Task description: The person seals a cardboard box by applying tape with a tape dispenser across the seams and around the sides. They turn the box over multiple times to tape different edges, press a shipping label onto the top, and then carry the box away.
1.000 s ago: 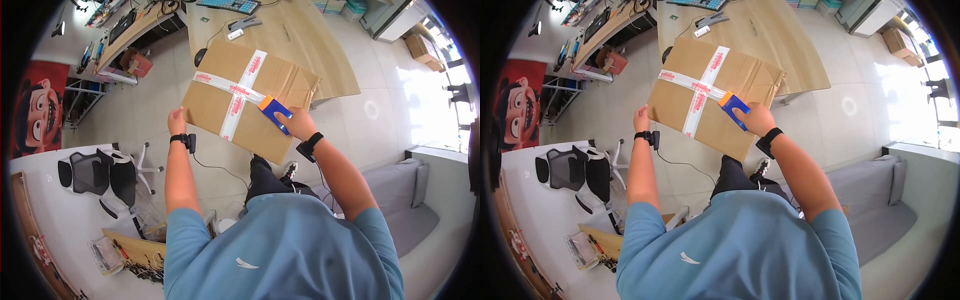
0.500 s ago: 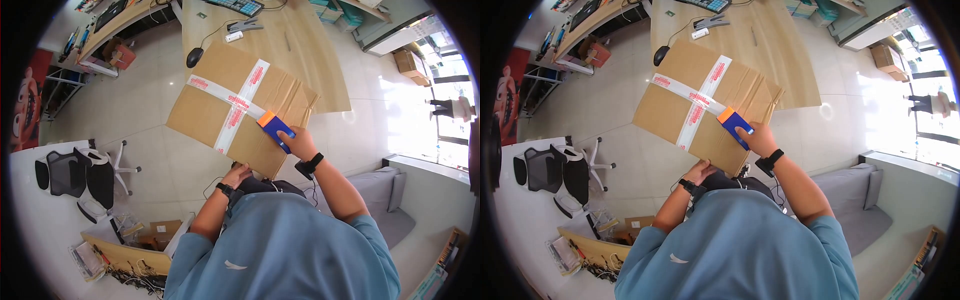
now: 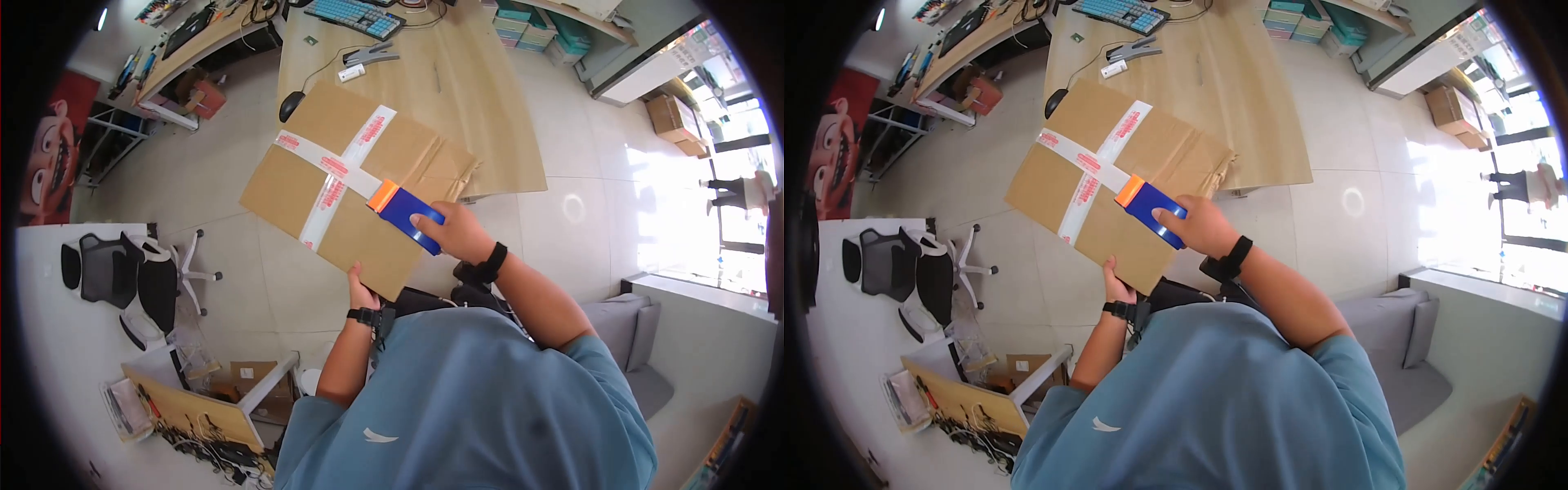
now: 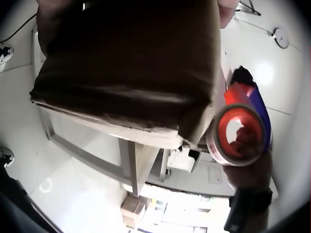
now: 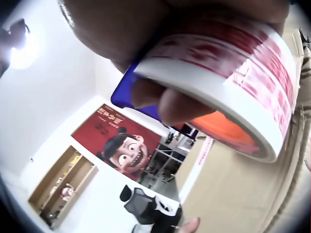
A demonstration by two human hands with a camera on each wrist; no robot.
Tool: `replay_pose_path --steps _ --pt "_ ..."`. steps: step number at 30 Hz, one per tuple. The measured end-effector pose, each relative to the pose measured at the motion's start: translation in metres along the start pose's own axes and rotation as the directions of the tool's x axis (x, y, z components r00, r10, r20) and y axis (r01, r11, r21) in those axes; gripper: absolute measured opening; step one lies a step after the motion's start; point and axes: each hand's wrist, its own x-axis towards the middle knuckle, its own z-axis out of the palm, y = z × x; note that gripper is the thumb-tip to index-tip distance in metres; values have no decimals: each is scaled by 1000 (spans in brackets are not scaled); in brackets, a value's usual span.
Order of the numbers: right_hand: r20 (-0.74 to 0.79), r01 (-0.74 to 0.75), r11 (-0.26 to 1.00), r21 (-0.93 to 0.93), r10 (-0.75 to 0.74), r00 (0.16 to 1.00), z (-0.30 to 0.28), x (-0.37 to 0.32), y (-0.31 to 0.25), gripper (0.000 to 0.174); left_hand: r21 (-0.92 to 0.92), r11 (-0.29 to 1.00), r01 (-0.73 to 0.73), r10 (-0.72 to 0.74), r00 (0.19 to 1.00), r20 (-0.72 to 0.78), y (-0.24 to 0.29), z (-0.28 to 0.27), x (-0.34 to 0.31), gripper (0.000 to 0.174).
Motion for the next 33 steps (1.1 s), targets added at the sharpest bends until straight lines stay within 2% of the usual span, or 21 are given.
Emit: replay_pose_path --steps 2,4,8,9,10,12,13,15,16,18,20,21,23,24,26,27,29,30,32,33 --pt "37 -40 996 80 37 999 -28 -23 3 41 39 999 -31 29 999 42 2 15 -8 65" --pt "37 48 998 -40 -47 998 -70 -45 18 39 60 998 -30 28 999 32 -6 25 -12 65" --pt "59 57 994 -89 -52 997 -124 -74 45 41 110 994 -20 22 1000 -17 -26 40 -7 66" --pt "48 122 977 -174 -115 992 -127 -68 72 40 104 994 -28 30 999 -23 -28 46 -7 66" --pt "59 124 976 -178 -115 992 -129 -66 83 40 124 992 -14 19 999 -45 -33 53 -9 65" --pt "80 -67 989 -133 78 994 -128 -62 100 40 138 990 11 -1 997 -72 -41 57 -10 64" --pt "84 -69 988 -136 81 993 -131 -59 108 40 116 993 -28 36 997 -64 -47 59 -7 63" --pt "80 -39 992 -124 49 996 -134 -57 125 40 88 995 -55 61 995 -73 -56 58 -5 63" --pt "84 -57 991 -122 68 994 -131 -57 140 40 105 994 -28 31 999 -28 -55 56 -6 63" --pt "67 17 987 -158 -7 998 -128 -49 161 40 126 992 -5 2 1000 28 -55 63 -9 63" --pt "34 33 983 -181 -27 999 -129 -50 173 37 206 977 -48 42 999 34 -50 80 -24 65" --pt "24 45 992 -122 -42 999 -134 -50 180 37 210 976 -58 51 998 40 -46 90 -33 65" --pt "15 73 995 -61 -72 997 -148 -56 178 36 214 977 18 -39 995 94 -37 110 -56 68" --pt "19 114 993 -5 -114 993 -161 -64 162 35 212 977 -2 -19 995 97 -33 120 -69 68" --pt "34 185 982 47 -187 982 -180 -73 128 34 132 981 141 -156 981 114 -22 143 -99 75" --pt "-9 256 963 79 -256 967 -186 -79 110 33 124 986 112 -127 985 118 -11 158 -121 75" --pt "-109 382 913 144 -369 923 -192 -93 63 34 114 941 317 -337 866 369 16 192 -164 86" --pt "-104 408 902 140 -396 912 -198 -99 32 34 110 950 291 -310 872 379 28 205 -177 86" --pt "-91 338 941 29 -335 938 -211 -108 -25 40 132 923 361 -379 803 460 49 222 -196 94" --pt "-91 363 931 28 -359 929 -213 -104 -48 40 153 925 347 -377 801 465 54 228 -200 98"
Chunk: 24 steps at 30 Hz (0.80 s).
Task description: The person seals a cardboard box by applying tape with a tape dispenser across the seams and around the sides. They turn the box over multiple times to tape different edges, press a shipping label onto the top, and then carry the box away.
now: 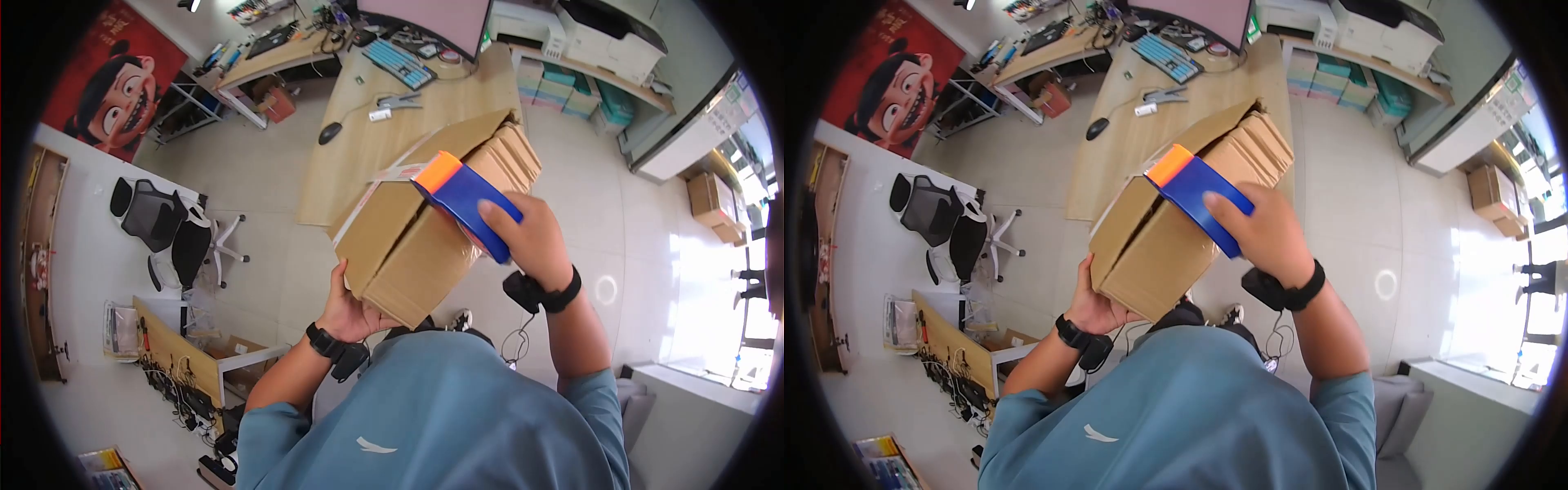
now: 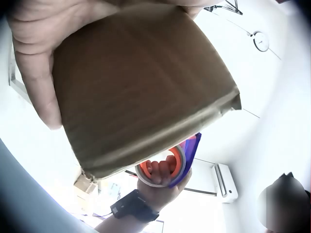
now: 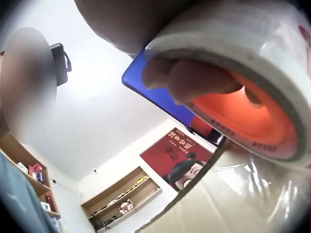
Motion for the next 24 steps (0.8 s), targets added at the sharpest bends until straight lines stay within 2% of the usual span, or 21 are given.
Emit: replay_pose_path --steps 2,4,6,7,9,10,11,12,13,14,15,16,17,18,19,20,21,23,24 --pt "46 9 992 -127 -3 999 3 31 -34 49 -23 998 -54 54 999 -6 5 4 1 101" --pt "37 40 988 -150 -35 999 14 62 -53 52 -46 993 -105 105 994 -6 14 0 6 105" --pt "32 70 981 -180 -65 997 24 98 -65 56 -144 988 -56 64 997 53 28 -15 12 112" --pt "68 100 967 -236 -86 994 30 118 -68 58 -142 987 -77 86 994 60 37 -30 15 112" --pt "114 152 944 -293 -123 986 45 150 -79 61 65 998 17 -23 996 86 62 -57 10 116" --pt "123 163 940 -300 -132 984 53 162 -86 60 69 998 -2 -4 996 90 77 -58 -3 116" --pt "130 171 937 -306 -137 982 61 174 -91 58 342 937 -63 96 992 -79 92 -60 -18 107" --pt "157 189 930 -314 -146 977 71 186 -96 58 591 804 -64 233 948 -216 101 -55 -28 100" --pt "162 201 928 -315 -156 974 80 195 -100 58 591 803 -74 244 946 -214 103 -29 -37 100" --pt "158 204 928 -313 -161 974 89 203 -104 58 946 323 -8 695 681 -231 101 12 -48 91" --pt "160 208 927 -314 -164 973 96 209 -109 58 932 -173 317 943 328 64 98 41 -53 84" --pt "170 186 940 -287 -141 975 103 212 -116 58 837 -433 335 891 296 343 97 54 -49 84" --pt "190 201 935 -293 -149 970 110 223 -117 58 766 -537 354 839 315 443 99 68 -37 87" --pt "207 284 900 -331 -225 952 119 236 -114 58 682 -630 373 776 337 532 103 80 -24 90" --pt "225 364 857 -364 -299 927 127 243 -114 57 642 -604 473 797 330 506 111 82 -4 95" --pt "187 275 898 -344 -221 957 126 233 -126 56 595 -572 564 816 321 480 120 76 12 100" --pt "202 286 892 -349 -227 953 129 231 -129 56 603 -558 570 826 307 473 127 67 18 100" --pt "210 203 946 -255 -151 966 128 232 -134 53 632 -475 613 880 355 317 140 58 27 104" --pt "212 200 946 -256 -148 966 126 229 -137 53 633 -473 612 880 356 314 146 58 27 104"
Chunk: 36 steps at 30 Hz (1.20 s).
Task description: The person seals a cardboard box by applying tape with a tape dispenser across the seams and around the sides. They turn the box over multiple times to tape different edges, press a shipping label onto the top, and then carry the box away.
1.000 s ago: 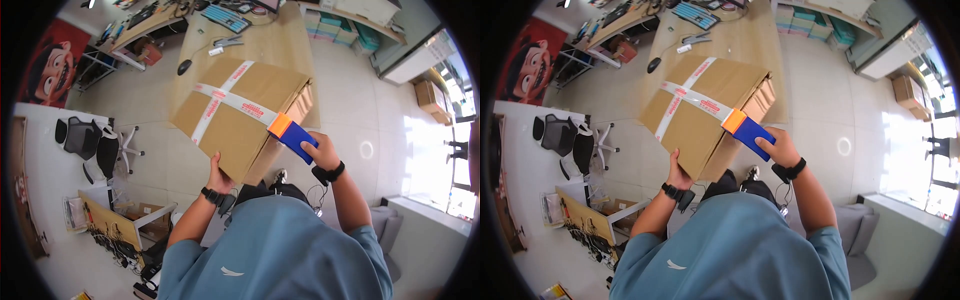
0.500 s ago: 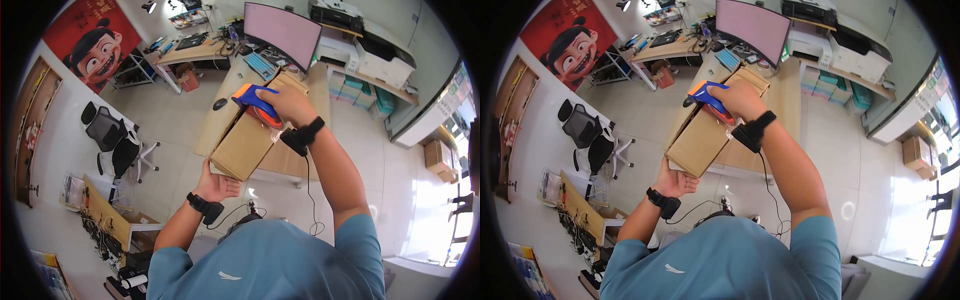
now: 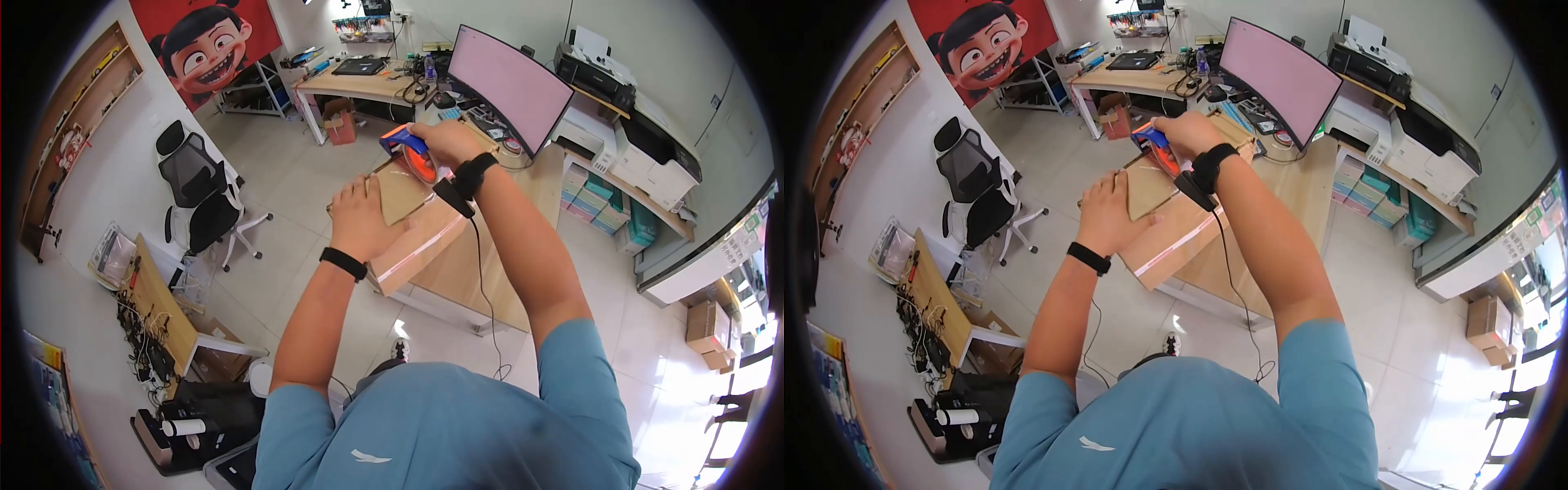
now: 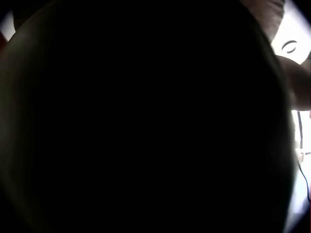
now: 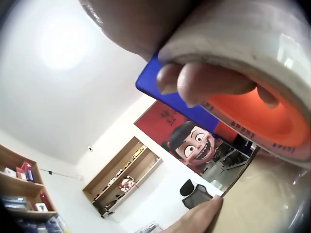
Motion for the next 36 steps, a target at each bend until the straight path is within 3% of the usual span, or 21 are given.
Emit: replay_pose_path --steps 2,5,6,7,8,9,12,16,18,19,21,25,26,27,31,33,36 --pt "123 -57 978 200 33 992 -1 -5 -7 53 -34 999 24 -21 997 74 -9 0 2 103" --pt "90 -12 988 153 -2 996 -4 6 18 51 53 999 -13 9 997 71 -18 5 12 103" --pt "156 18 949 316 -71 985 -7 6 33 50 49 999 -11 7 997 73 -23 5 21 103" --pt "129 41 928 369 -95 987 -12 -2 48 46 14 999 39 -40 989 146 -31 6 30 102" --pt "202 -48 929 367 -29 979 -33 -37 30 45 -20 995 93 -86 971 223 -39 8 38 102" --pt "163 9 957 290 -58 985 -46 -54 33 43 -31 994 101 -91 968 235 -46 8 45 102" --pt "151 -19 985 174 -7 989 -64 -114 38 47 -43 991 124 -109 960 257 -66 15 63 97" --pt "81 -35 978 207 18 997 -41 -127 118 41 -153 977 149 -89 934 345 -114 23 99 97" --pt "130 -8 992 128 -8 991 -22 -117 150 37 -436 862 258 -21 878 478 -145 28 118 92" --pt "96 47 995 89 -55 994 -1 -103 175 34 -442 860 256 -14 877 481 -162 33 129 92" --pt "119 -15 975 222 -12 993 51 -58 199 33 -617 651 443 55 783 620 -198 54 155 81" --pt "124 -15 971 237 -15 992 105 -1 205 33 -644 566 514 117 724 680 -252 93 184 76" --pt "137 -25 973 229 -7 990 114 10 209 35 -664 484 570 100 717 689 -274 121 186 78" --pt "148 -36 975 218 3 989 120 19 211 35 -676 393 623 82 709 701 -278 133 187 81" --pt "206 -146 972 183 107 973 136 28 227 34 -623 403 670 125 634 763 -293 176 169 83" --pt "197 -111 992 63 96 976 130 23 237 33 -621 319 716 175 600 781 -295 211 152 81" --pt "217 -208 977 46 193 957 115 10 240 32 -587 231 776 232 542 808 -281 250 122 77"
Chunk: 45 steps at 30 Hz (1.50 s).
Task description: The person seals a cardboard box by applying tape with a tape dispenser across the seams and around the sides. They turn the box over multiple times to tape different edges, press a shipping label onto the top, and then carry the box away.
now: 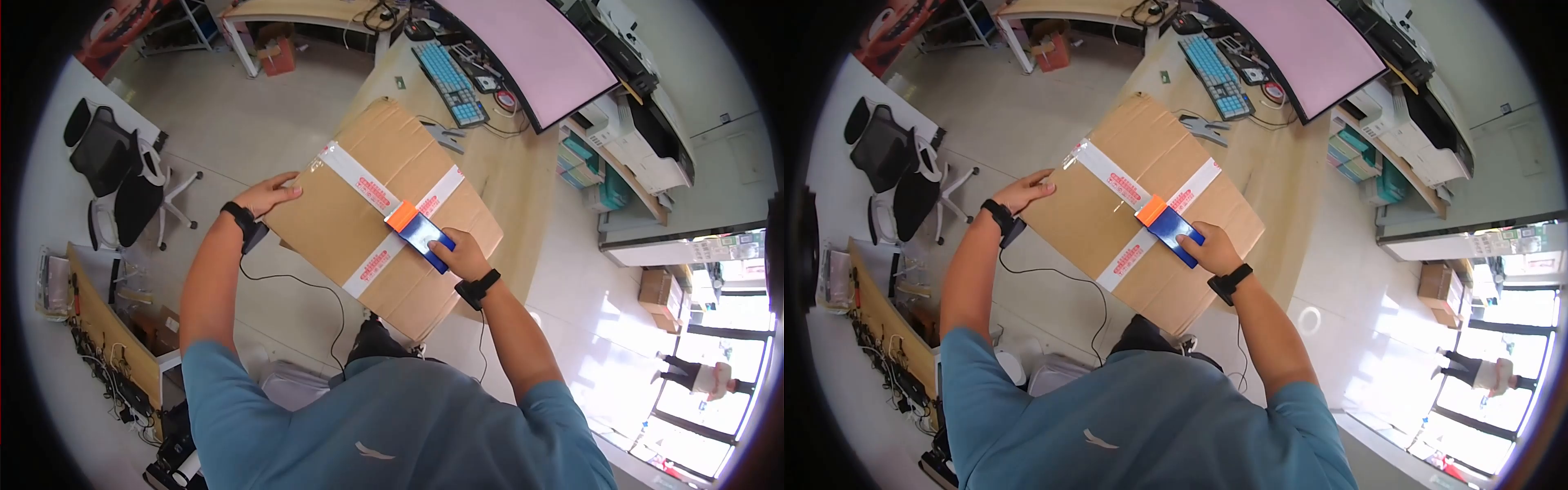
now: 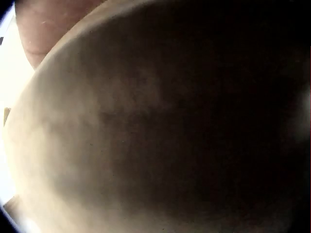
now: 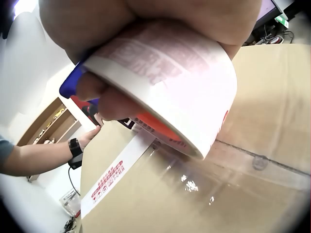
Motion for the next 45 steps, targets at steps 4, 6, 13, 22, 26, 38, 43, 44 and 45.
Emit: replay_pose_path --steps 4,6,13,22,26,38,43,44,45 --pt "35 -63 997 -42 64 997 -11 -9 24 30 -140 989 49 -44 998 40 -47 34 13 74" --pt "21 -36 998 -42 37 999 -17 -12 32 29 -166 983 75 -67 996 56 -65 51 18 70" --pt "132 -153 986 -60 160 978 -33 -20 41 34 31 972 233 -228 966 -117 -104 98 11 73" --pt "196 122 986 116 -143 970 -29 -28 64 40 -261 965 32 -214 671 -710 -253 361 -72 109" --pt "324 -34 983 183 -28 946 -33 -30 72 46 -699 589 -406 -16 859 -512 -254 517 -58 64" --pt "173 405 913 43 -406 897 -116 -108 149 46 -711 498 -498 -300 670 -679 -226 564 -30 53" --pt "268 11 991 -131 24 963 -247 -243 221 44 -763 483 -429 -192 799 -571 -207 553 -48 60" --pt "242 16 994 -112 11 970 -260 -268 226 41 -787 481 -386 -151 848 -508 -193 555 -56 64" --pt "216 18 996 -89 2 976 -270 -288 227 38 -781 492 -384 -139 852 -505 -178 559 -66 64"
